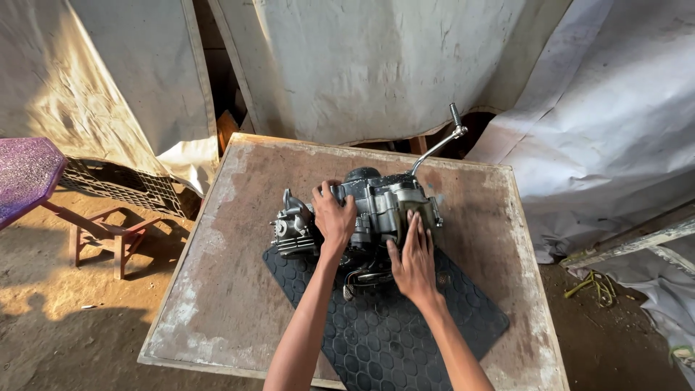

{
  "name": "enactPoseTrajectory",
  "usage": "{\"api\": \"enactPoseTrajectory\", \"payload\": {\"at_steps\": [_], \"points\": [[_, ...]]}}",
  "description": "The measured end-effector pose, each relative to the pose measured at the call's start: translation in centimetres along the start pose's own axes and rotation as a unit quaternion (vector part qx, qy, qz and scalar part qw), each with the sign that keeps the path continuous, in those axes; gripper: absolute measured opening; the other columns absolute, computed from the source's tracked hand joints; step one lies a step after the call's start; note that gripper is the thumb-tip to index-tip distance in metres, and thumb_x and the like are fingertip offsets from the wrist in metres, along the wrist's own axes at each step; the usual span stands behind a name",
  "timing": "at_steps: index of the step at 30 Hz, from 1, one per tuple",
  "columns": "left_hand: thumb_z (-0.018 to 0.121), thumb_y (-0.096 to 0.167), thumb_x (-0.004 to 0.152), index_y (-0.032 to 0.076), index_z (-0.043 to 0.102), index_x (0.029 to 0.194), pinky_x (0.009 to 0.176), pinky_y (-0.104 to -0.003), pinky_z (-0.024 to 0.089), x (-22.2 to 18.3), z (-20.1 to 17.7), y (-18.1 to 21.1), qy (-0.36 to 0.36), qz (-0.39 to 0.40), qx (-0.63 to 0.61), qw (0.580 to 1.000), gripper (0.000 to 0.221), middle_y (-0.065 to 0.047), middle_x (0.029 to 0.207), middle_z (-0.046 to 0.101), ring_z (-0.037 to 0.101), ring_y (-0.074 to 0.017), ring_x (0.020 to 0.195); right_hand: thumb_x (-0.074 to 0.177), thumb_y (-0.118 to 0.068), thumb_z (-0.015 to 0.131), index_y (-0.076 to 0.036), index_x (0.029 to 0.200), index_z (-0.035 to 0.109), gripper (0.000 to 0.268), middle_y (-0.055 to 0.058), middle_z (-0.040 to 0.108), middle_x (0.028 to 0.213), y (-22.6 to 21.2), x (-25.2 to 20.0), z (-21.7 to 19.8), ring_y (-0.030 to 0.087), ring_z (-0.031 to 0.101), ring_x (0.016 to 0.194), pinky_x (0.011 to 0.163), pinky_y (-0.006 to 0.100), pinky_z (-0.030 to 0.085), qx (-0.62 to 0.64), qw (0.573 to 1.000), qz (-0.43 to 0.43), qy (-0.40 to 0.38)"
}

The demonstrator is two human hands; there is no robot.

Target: Clean and inspect a motorcycle engine block on a workbench.

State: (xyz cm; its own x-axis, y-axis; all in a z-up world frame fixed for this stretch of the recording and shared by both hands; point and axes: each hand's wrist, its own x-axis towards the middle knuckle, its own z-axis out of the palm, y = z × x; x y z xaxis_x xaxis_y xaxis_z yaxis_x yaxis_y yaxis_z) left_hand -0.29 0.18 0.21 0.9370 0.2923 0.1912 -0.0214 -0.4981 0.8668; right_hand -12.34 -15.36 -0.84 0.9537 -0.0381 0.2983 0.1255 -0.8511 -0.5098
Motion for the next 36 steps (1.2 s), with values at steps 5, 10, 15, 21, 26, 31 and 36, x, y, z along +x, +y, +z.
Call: {"api": "enactPoseTrajectory", "payload": {"at_steps": [5,10,15,21,26,31,36], "points": [[0.061,0.024,0.078,0.023,0.054,0.116,0.088,-0.061,0.055,0.0,0.5,-0.5,-0.003,0.001,-0.008,1.0,0.038,-0.011,0.121,0.052,0.058,-0.0453,0.112,0.111,-0.047,0.029,-0.008,0.165,0.018,0.067,0.016,0.019,0.17,1.0,-1.6,0.7,0.04,0.012,0.155,0.123,0.059,0.007,0.024,1.0,-0.01,0.001],[0.061,0.022,0.078,0.021,0.054,0.117,0.086,-0.062,0.055,0.0,0.2,-0.2,-0.005,0.009,-0.011,1.0,0.039,-0.014,0.121,0.053,0.059,-0.0475,0.111,0.109,-0.053,0.028,-0.01,0.165,0.019,0.071,0.016,0.019,0.17,3.1,0.9,1.9,0.037,0.014,0.156,0.123,0.061,0.011,-0.036,0.999,0.0,-0.02],[0.06,0.022,0.078,0.022,0.054,0.115,0.085,-0.062,0.055,0.1,0.4,-0.2,0.001,0.007,-0.013,1.0,0.038,-0.013,0.12,0.052,0.058,-0.0473,0.111,0.108,-0.055,0.027,-0.008,0.164,0.025,0.074,0.019,0.019,0.17,4.2,5.9,1.6,0.041,0.017,0.156,0.123,0.06,0.013,-0.026,0.999,0.017,-0.034],[0.061,0.023,0.077,0.023,0.055,0.114,0.085,-0.062,0.055,0.7,1.2,-1.0,0.008,-0.005,-0.022,1.0,0.037,-0.011,0.121,0.052,0.059,-0.0462,0.111,0.104,-0.069,0.024,-0.008,0.163,0.028,0.085,0.022,0.022,0.168,6.9,12.6,2.6,0.046,0.029,0.15,0.118,0.06,0.026,0.024,0.994,0.093,-0.054],[0.061,0.025,0.077,0.025,0.054,0.112,0.084,-0.061,0.055,0.6,1.1,-0.7,0.005,-0.013,-0.027,1.0,0.036,-0.009,0.12,0.052,0.059,-0.0442,0.112,0.103,-0.071,0.028,-0.017,0.165,0.025,0.082,0.015,0.019,0.169,7.3,13.6,2.1,0.046,0.031,0.15,0.114,0.063,0.035,0.062,0.982,0.16,-0.076],[0.062,0.021,0.076,0.023,0.052,0.111,0.083,-0.063,0.055,0.3,0.4,0.1,0.008,-0.017,-0.027,0.999,0.036,-0.013,0.119,0.051,0.059,-0.0477,0.11,0.104,-0.066,0.031,-0.021,0.166,0.024,0.077,0.02,0.025,0.167,6.4,12.6,1.8,0.048,0.032,0.148,0.118,0.06,0.03,0.081,0.982,0.161,-0.053],[0.064,0.021,0.076,0.022,0.054,0.111,0.083,-0.063,0.055,0.5,0.4,-0.2,0.007,-0.007,-0.021,1.0,0.037,-0.015,0.118,0.053,0.061,-0.049,0.109,0.106,-0.052,0.038,-0.014,0.165,0.028,0.071,0.026,0.027,0.165,5.0,8.9,1.2,0.051,0.03,0.148,0.119,0.06,0.028,0.094,0.987,0.13,-0.013]]}}
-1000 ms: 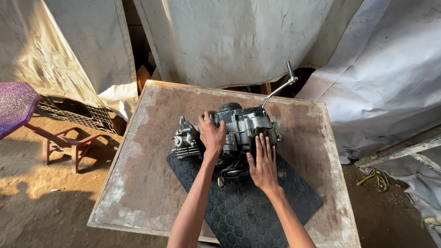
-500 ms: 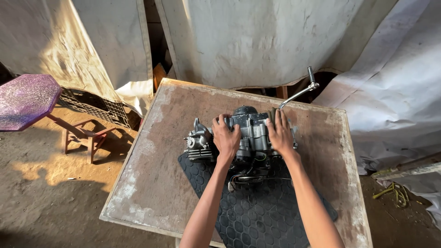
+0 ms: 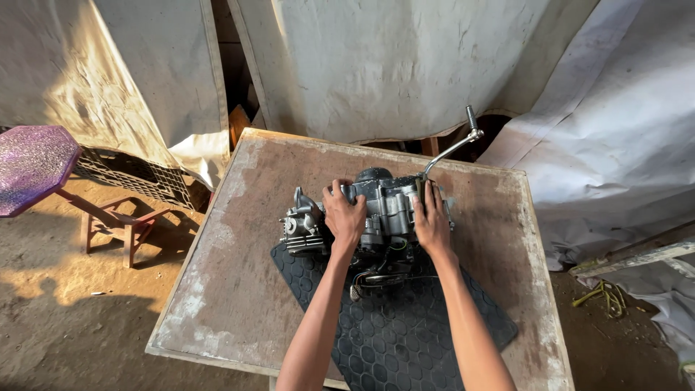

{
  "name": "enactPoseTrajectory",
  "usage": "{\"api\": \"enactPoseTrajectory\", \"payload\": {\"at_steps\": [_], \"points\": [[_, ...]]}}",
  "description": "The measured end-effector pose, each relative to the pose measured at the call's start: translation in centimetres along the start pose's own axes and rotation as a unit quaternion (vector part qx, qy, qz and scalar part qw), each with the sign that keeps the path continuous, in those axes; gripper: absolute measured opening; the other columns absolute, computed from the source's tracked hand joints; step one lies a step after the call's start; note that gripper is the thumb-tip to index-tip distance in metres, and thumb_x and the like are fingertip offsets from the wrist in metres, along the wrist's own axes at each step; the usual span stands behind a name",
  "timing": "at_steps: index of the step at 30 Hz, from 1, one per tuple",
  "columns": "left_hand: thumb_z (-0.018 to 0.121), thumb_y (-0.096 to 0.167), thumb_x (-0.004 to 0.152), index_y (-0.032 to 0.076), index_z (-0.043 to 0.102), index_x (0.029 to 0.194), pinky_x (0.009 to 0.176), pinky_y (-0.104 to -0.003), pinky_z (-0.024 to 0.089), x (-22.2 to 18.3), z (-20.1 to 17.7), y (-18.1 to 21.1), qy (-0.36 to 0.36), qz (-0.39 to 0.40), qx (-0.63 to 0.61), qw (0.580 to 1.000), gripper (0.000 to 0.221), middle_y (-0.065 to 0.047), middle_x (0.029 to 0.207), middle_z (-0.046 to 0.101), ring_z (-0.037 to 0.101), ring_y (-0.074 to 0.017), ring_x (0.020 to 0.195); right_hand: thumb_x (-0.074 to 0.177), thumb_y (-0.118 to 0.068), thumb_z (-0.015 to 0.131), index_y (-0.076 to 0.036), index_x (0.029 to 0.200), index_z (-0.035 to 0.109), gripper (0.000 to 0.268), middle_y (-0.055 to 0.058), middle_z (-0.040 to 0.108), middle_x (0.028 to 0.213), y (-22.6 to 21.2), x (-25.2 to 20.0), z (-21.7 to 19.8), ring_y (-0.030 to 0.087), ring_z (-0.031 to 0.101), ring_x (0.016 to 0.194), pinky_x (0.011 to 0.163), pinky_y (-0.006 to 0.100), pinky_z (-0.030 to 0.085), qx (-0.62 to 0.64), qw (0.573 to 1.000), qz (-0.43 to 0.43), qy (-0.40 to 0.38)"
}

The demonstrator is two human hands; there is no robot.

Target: Clean and inspect a motorcycle engine block on a workbench.

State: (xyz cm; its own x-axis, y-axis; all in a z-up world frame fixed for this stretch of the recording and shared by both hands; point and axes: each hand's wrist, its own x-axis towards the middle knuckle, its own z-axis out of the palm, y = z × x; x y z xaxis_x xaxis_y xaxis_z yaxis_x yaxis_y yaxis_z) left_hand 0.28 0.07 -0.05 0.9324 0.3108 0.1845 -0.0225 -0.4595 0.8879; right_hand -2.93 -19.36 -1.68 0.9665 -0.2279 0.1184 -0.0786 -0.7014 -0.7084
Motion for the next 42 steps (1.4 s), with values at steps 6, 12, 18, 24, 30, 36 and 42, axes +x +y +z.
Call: {"api": "enactPoseTrajectory", "payload": {"at_steps": [6,12,18,24,30,36,42], "points": [[0.064,0.023,0.077,0.024,0.054,0.113,0.085,-0.062,0.056,-0.1,-0.1,-0.2,-0.003,0.0,0.008,1.0,0.037,-0.014,0.118,0.054,0.061,-0.0477,0.11,0.108,-0.04,0.039,-0.016,0.165,0.026,0.063,0.02,0.021,0.168,0.8,-6.2,0.0,0.051,0.025,0.149,0.118,0.068,0.024,0.03,0.998,-0.037,0.033],[0.064,0.024,0.077,0.025,0.053,0.114,0.084,-0.062,0.056,0.1,0.6,-0.7,0.002,0.0,0.018,1.0,0.039,-0.012,0.119,0.052,0.061,-0.0468,0.11,0.111,-0.036,0.033,-0.016,0.166,0.019,0.06,0.02,0.011,0.169,-0.1,-9.7,-0.3,0.054,0.013,0.15,0.118,0.073,0.014,0.052,0.997,-0.05,0.032],[0.064,0.023,0.078,0.024,0.055,0.114,0.083,-0.062,0.056,-0.1,0.2,-0.4,0.001,-0.001,0.018,1.0,0.038,-0.012,0.118,0.053,0.061,-0.047,0.11,0.109,-0.047,0.036,-0.015,0.165,0.026,0.065,0.016,0.018,0.17,1.9,-7.8,1.1,0.044,0.016,0.154,0.121,0.066,0.013,-0.043,0.994,-0.075,0.062],[0.064,0.022,0.078,0.024,0.055,0.114,0.083,-0.061,0.057,-0.2,-0.1,0.0,0.002,-0.011,0.013,1.0,0.037,-0.012,0.116,0.054,0.062,-0.0463,0.109,0.106,-0.051,0.041,-0.011,0.162,0.033,0.069,0.019,0.028,0.167,3.4,0.1,2.1,0.045,0.025,0.152,0.121,0.063,0.02,-0.072,0.989,-0.118,0.045],[0.064,0.023,0.078,0.023,0.055,0.113,0.084,-0.062,0.056,0.0,0.2,-0.3,-0.004,-0.007,0.009,1.0,0.037,-0.013,0.116,0.054,0.061,-0.0475,0.111,0.103,-0.067,0.034,-0.018,0.16,0.039,0.076,0.014,0.038,0.163,1.9,6.4,1.5,0.039,0.033,0.151,0.12,0.058,0.026,-0.097,0.993,-0.057,-0.03],[0.064,0.023,0.078,0.024,0.054,0.113,0.083,-0.062,0.056,0.1,0.5,-0.6,-0.002,0.0,0.013,1.0,0.037,-0.012,0.117,0.053,0.061,-0.0471,0.111,0.1,-0.072,0.037,-0.027,0.156,0.046,0.072,0.001,0.036,0.164,1.9,7.0,1.3,0.031,0.037,0.15,0.121,0.053,0.031,-0.03,0.998,0.011,-0.05],[0.063,0.023,0.077,0.025,0.053,0.112,0.083,-0.061,0.056,0.0,0.4,-0.3,0.0,0.002,0.015,1.0,0.036,-0.011,0.116,0.052,0.061,-0.0454,0.11,0.101,-0.07,0.034,-0.025,0.162,0.036,0.076,0.01,0.028,0.167,-1.1,3.3,-0.6,0.042,0.036,0.148,0.119,0.059,0.03,-0.005,0.998,0.035,-0.047]]}}
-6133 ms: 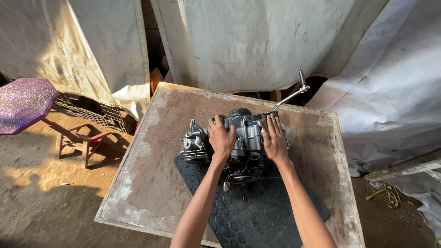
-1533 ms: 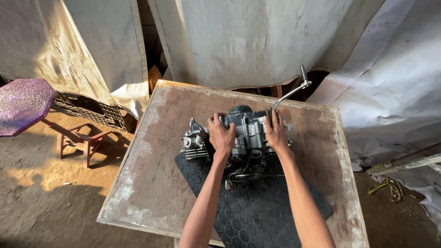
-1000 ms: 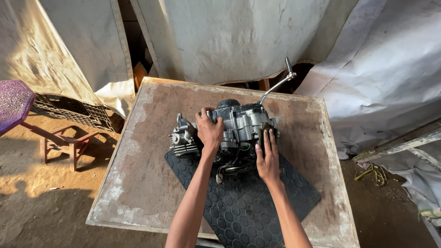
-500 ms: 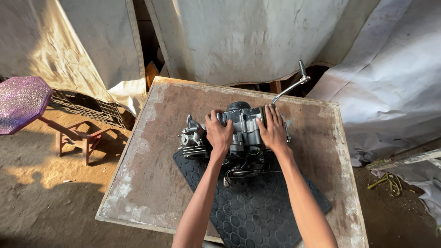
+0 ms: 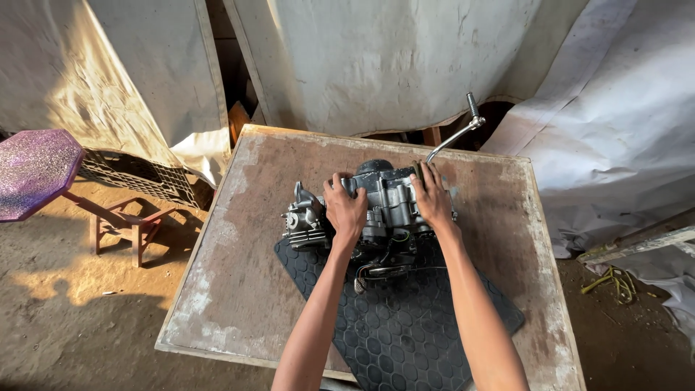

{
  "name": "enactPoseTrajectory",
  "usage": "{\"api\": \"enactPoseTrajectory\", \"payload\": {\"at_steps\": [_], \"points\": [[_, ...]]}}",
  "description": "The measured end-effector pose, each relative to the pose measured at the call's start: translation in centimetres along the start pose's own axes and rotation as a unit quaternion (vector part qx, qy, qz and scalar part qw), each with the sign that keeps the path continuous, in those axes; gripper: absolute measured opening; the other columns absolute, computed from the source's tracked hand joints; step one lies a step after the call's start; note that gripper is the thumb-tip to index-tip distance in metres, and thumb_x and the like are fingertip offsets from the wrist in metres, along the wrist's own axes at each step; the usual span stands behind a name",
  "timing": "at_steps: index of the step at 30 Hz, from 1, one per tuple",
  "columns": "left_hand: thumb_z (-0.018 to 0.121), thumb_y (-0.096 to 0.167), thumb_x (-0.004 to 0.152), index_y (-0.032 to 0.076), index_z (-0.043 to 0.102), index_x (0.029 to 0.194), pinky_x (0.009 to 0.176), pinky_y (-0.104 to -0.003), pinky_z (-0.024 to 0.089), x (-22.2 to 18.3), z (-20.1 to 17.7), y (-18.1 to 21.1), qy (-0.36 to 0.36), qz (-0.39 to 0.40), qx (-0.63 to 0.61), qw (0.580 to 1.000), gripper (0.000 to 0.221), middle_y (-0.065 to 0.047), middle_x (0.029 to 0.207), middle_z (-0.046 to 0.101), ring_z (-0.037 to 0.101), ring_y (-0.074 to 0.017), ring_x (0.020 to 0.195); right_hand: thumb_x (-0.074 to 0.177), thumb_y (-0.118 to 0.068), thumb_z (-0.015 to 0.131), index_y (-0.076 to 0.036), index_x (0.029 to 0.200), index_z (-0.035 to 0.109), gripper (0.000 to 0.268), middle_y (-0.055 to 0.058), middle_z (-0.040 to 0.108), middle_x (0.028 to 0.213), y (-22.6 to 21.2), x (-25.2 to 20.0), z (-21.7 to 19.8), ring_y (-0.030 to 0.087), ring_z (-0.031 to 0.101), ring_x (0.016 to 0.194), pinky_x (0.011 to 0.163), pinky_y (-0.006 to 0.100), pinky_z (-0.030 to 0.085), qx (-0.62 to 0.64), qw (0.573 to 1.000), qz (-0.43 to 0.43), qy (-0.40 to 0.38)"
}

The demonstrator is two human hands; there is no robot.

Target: Clean and inspect a motorcycle engine block on a workbench.

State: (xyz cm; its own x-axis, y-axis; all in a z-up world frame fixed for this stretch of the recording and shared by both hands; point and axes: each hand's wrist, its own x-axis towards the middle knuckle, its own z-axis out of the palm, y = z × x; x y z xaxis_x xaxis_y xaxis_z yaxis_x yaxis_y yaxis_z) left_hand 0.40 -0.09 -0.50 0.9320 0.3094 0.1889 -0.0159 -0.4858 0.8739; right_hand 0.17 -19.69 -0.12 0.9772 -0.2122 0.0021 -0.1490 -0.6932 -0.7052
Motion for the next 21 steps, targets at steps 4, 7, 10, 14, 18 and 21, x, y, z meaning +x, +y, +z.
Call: {"api": "enactPoseTrajectory", "payload": {"at_steps": [4,7,10,14,18,21], "points": [[0.063,0.023,0.077,0.025,0.053,0.111,0.081,-0.061,0.057,-0.2,-0.2,0.2,0.006,-0.001,0.001,1.0,0.036,-0.01,0.115,0.053,0.062,-0.045,0.108,0.104,-0.052,0.039,-0.013,0.165,0.026,0.074,0.027,0.022,0.167,-0.7,-3.5,-0.9,0.056,0.026,0.148,0.117,0.067,0.026,0.047,0.998,-0.036,0.023],[0.063,0.023,0.077,0.024,0.053,0.111,0.081,-0.061,0.057,-0.1,0.0,-0.1,0.009,0.002,0.01,1.0,0.036,-0.011,0.115,0.053,0.062,-0.0451,0.108,0.104,-0.047,0.04,-0.01,0.164,0.026,0.072,0.029,0.02,0.167,-1.4,-6.9,-1.2,0.052,0.021,0.151,0.121,0.064,0.024,0.082,0.996,-0.029,0.029],[0.063,0.023,0.078,0.024,0.054,0.113,0.082,-0.062,0.056,0.0,0.0,-0.3,0.003,0.0,0.003,1.0,0.036,-0.012,0.116,0.053,0.061,-0.0464,0.109,0.102,-0.055,0.041,-0.023,0.166,0.024,0.074,0.018,0.018,0.17,2.5,-8.1,0.2,0.051,0.025,0.149,0.114,0.069,0.03,0.09,0.996,-0.017,0.022],[0.063,0.023,0.078,0.024,0.054,0.113,0.082,-0.061,0.057,-0.1,0.1,-0.4,0.002,0.004,0.0,1.0,0.037,-0.011,0.117,0.053,0.062,-0.0456,0.11,0.099,-0.053,0.046,-0.022,0.166,0.022,0.078,0.021,0.015,0.169,2.9,-11.0,-0.6,0.056,0.024,0.147,0.11,0.074,0.032,0.112,0.993,-0.036,0.007],[0.063,0.024,0.078,0.024,0.055,0.114,0.082,-0.062,0.056,-0.2,0.0,-0.2,0.006,0.005,0.001,1.0,0.038,-0.012,0.117,0.054,0.062,-0.047,0.109,0.101,-0.049,0.044,-0.018,0.166,0.016,0.078,0.026,0.011,0.168,2.4,-12.7,-1.7,0.061,0.018,0.146,0.107,0.079,0.031,0.109,0.992,-0.058,-0.022],[0.062,0.024,0.077,0.024,0.055,0.115,0.083,-0.062,0.056,-0.3,-0.4,-0.1,0.006,0.003,-0.001,1.0,0.038,-0.012,0.117,0.054,0.062,-0.0475,0.109,0.101,-0.05,0.043,-0.016,0.166,0.016,0.079,0.027,0.011,0.167,2.8,-12.0,-1.6,0.059,0.015,0.148,0.111,0.077,0.026,0.101,0.992,-0.069,-0.033]]}}
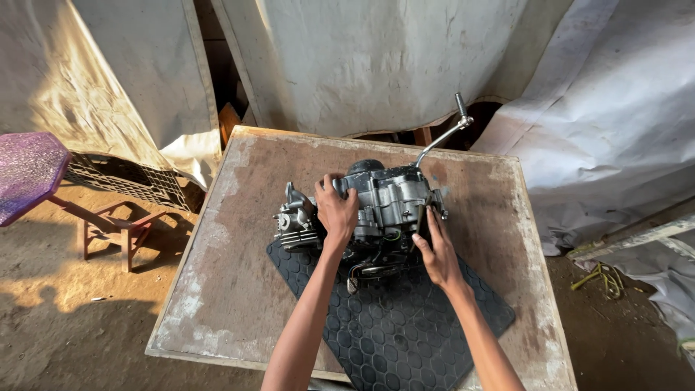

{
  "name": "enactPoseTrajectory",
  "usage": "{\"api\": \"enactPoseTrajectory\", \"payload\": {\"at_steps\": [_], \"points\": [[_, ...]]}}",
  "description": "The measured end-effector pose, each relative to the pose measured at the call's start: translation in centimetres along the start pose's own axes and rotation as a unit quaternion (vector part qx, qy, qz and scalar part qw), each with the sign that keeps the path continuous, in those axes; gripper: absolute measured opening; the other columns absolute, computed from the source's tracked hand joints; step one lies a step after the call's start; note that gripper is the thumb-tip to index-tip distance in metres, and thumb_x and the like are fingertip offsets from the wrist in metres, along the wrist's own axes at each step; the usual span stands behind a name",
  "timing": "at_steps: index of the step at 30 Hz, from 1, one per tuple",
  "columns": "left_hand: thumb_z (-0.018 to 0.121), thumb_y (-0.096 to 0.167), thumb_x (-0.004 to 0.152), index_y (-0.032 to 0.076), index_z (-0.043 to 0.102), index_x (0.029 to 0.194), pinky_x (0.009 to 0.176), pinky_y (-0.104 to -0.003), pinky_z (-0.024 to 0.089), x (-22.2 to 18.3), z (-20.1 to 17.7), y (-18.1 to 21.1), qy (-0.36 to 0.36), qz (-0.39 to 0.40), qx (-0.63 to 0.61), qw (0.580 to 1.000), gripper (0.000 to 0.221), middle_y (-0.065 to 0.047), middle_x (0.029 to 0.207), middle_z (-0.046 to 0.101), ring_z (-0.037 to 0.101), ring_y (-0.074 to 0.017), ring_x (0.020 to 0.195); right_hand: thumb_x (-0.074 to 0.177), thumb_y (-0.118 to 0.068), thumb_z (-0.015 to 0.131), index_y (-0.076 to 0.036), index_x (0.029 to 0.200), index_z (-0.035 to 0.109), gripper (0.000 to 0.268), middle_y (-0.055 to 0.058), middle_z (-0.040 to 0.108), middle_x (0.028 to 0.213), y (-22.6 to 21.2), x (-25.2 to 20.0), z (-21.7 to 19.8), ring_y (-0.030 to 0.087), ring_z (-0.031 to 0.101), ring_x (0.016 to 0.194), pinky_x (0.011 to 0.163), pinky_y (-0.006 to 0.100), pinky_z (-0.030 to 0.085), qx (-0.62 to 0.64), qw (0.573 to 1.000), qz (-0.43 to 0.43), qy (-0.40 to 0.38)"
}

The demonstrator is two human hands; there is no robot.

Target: Clean and inspect a motorcycle engine block on a workbench.

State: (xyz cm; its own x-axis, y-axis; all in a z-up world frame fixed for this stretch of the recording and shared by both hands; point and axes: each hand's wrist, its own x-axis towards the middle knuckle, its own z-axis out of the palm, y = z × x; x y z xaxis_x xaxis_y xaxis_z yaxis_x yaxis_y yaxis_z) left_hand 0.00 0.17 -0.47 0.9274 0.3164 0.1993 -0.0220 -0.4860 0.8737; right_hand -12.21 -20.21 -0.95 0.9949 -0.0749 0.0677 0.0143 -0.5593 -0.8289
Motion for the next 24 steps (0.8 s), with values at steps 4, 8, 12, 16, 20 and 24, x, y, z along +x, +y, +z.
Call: {"api": "enactPoseTrajectory", "payload": {"at_steps": [4,8,12,16,20,24], "points": [[0.063,0.024,0.077,0.024,0.056,0.113,0.083,-0.062,0.056,-0.1,-0.2,0.5,-0.003,-0.005,-0.01,1.0,0.037,-0.011,0.117,0.054,0.062,-0.0475,0.108,0.097,-0.058,0.045,-0.012,0.166,0.017,0.088,0.028,0.015,0.168,0.0,3.2,-0.5,0.052,0.017,0.152,0.12,0.067,0.02,-0.043,0.999,0.013,-0.012],[0.062,0.023,0.077,0.024,0.057,0.112,0.083,-0.062,0.056,0.2,-0.1,0.4,-0.001,-0.007,-0.011,1.0,0.036,-0.012,0.117,0.055,0.062,-0.0479,0.108,0.095,-0.063,0.041,-0.011,0.166,0.015,0.091,0.031,0.013,0.167,-1.7,8.5,-1.0,0.055,0.017,0.151,0.12,0.069,0.019,-0.053,0.998,0.021,-0.031],[0.062,0.024,0.077,0.025,0.056,0.111,0.084,-0.062,0.055,0.1,0.0,0.3,-0.002,-0.008,-0.014,1.0,0.034,-0.011,0.116,0.055,0.062,-0.0477,0.108,0.093,-0.073,0.038,-0.02,0.167,0.016,0.094,0.027,0.018,0.168,0.5,13.5,-0.3,0.056,0.025,0.148,0.117,0.072,0.024,-0.058,0.997,0.046,-0.028],[0.062,0.024,0.076,0.025,0.055,0.11,0.084,-0.061,0.055,0.0,-0.3,0.6,-0.003,-0.008,-0.018,1.0,0.035,-0.011,0.115,0.055,0.062,-0.0474,0.108,0.095,-0.071,0.038,-0.026,0.165,0.025,0.084,0.024,0.027,0.166,1.2,14.9,-0.1,0.053,0.034,0.145,0.119,0.064,0.028,-0.005,0.996,0.09,-0.014],[0.063,0.025,0.076,0.026,0.055,0.11,0.082,-0.061,0.055,0.3,0.1,0.2,0.003,-0.004,-0.013,1.0,0.035,-0.01,0.115,0.054,0.063,-0.0461,0.107,0.092,-0.072,0.039,-0.023,0.166,0.023,0.09,0.027,0.03,0.164,-0.2,13.0,-0.2,0.055,0.037,0.143,0.117,0.066,0.029,0.01,0.997,0.082,0.008],[0.063,0.024,0.076,0.025,0.055,0.11,0.083,-0.061,0.055,0.1,0.2,0.3,0.001,-0.007,-0.01,1.0,0.035,-0.01,0.115,0.055,0.063,-0.0463,0.107,0.095,-0.064,0.043,-0.012,0.163,0.029,0.087,0.031,0.035,0.16,-0.6,9.8,-0.4,0.055,0.037,0.142,0.116,0.064,0.03,0.036,0.998,0.042,0.031]]}}
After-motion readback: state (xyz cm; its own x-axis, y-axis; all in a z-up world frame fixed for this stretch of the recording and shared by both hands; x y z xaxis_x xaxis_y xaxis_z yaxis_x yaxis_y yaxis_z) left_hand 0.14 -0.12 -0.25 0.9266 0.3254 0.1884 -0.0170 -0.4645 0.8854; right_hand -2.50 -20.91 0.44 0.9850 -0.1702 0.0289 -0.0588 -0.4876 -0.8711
